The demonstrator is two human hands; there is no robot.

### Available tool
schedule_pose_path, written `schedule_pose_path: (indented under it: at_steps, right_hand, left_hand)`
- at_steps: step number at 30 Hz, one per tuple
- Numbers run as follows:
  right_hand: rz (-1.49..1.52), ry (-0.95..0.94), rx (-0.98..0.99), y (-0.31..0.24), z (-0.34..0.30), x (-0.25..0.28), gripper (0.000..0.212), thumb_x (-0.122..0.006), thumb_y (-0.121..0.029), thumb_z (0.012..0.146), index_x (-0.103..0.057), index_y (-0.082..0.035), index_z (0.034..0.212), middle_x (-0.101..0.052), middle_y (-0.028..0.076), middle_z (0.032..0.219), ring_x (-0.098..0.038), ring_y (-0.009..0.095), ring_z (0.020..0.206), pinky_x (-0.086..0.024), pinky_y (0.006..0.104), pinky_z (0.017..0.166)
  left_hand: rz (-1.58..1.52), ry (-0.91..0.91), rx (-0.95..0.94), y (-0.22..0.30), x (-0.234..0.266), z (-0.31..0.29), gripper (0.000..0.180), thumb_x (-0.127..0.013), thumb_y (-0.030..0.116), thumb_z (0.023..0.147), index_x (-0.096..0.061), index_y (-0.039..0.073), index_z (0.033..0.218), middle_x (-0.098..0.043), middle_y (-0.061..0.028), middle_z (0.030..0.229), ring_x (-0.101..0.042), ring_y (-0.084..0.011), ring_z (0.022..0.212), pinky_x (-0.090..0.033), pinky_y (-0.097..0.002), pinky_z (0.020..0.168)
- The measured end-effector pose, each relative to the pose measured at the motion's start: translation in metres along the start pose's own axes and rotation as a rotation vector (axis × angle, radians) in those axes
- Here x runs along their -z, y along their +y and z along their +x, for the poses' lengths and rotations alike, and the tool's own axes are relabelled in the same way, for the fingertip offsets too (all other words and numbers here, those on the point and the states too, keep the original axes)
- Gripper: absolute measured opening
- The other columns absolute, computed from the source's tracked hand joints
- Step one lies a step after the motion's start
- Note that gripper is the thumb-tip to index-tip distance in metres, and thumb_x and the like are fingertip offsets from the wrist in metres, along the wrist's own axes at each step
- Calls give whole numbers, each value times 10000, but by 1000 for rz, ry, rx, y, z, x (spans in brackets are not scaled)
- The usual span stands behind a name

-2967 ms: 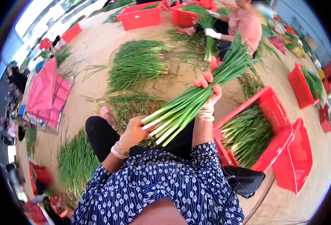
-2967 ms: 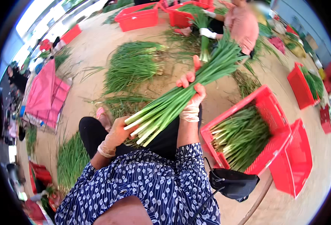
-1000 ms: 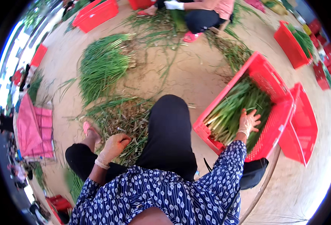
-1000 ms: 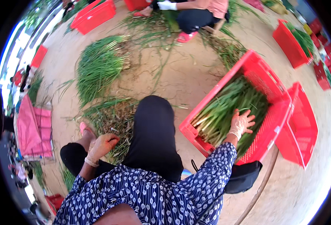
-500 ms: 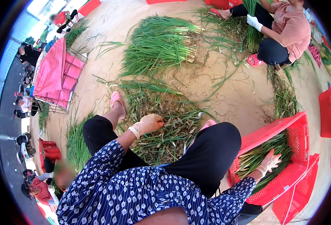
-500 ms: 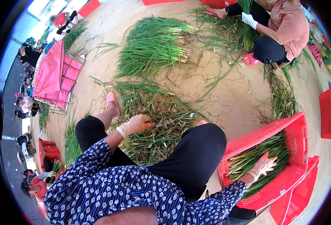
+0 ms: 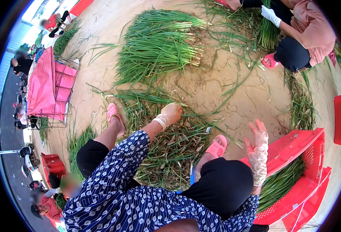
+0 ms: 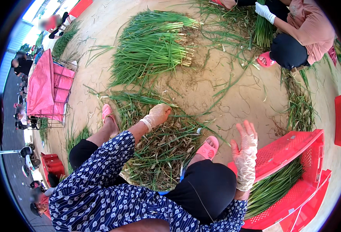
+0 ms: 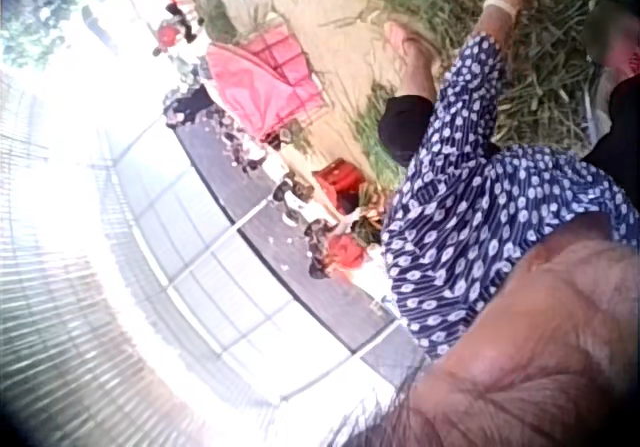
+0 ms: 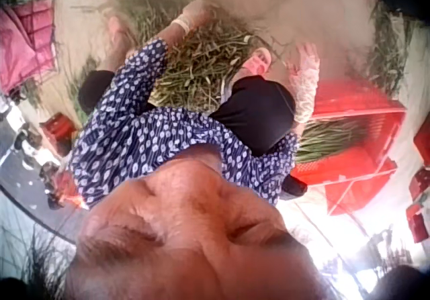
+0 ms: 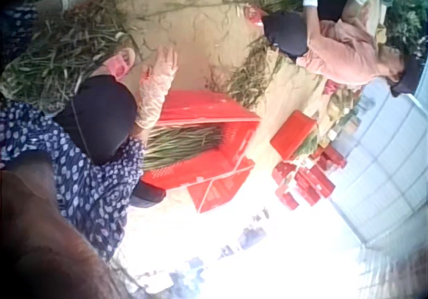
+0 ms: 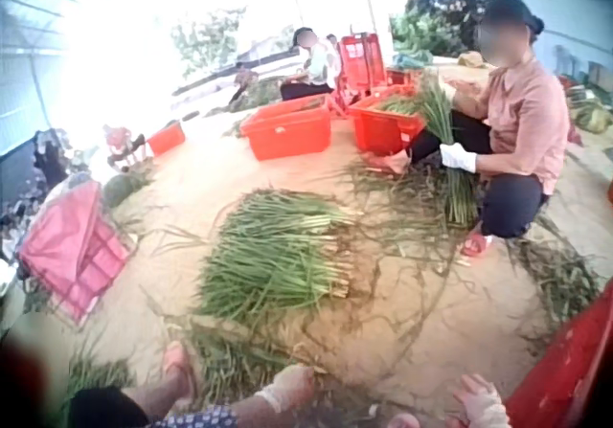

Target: The person picks up bunches of green onions from the floor, removes dry or yellowed outer leaves by hand, and places the cleaned bundles into a red plastic crate.

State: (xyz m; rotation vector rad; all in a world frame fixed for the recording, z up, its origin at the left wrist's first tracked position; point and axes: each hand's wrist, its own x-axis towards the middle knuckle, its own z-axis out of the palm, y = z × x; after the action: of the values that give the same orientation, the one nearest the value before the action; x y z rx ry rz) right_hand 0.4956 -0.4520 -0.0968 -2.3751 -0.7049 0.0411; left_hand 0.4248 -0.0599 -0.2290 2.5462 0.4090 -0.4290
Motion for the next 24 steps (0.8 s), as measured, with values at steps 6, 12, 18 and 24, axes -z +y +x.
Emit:
schedule_pose_path:
  at_steps: [6,12,18,24]
  right_hand:
    - [-64,-413,-188,22,-12,-18,572,-756,-55,808,-589,-120,1351,-532,158,1451,-503,351,1337,-452,428,1092]
    - [-156,-428,-292,37,-12,-17,581,-759,-105,812,-584,-145,1365,-603,138,1371,-564,328,1272,-495,404,1035]
    - [-156,-478,-332,32,-12,-17,588,-741,-74,813,-578,-150,1373,-623,112,1350,-633,293,1125,-553,376,886]
    - [-187,-494,-349,36,-15,-19,585,-746,-81,811,-581,-132,1370,-643,109,1305,-644,288,1074,-550,377,878]
  left_hand:
    - [442,1,0,-16,-39,53,493,-628,117,899,-553,75,1385,-632,-211,1258,-542,-382,1259,-418,-466,1080]
    - [261,64,-88,-52,0,51,302,-674,120,868,-681,68,1165,-637,-166,1068,-609,-359,1080,-512,-465,918]
    - [-34,1001,-315,-87,140,34,320,-609,-106,866,-692,50,1132,-676,-154,1001,-647,-286,857,-551,-371,736]
    - [457,911,-271,-45,169,14,165,-736,122,852,-744,77,1011,-648,-85,756,-625,-282,699,-510,-411,681]
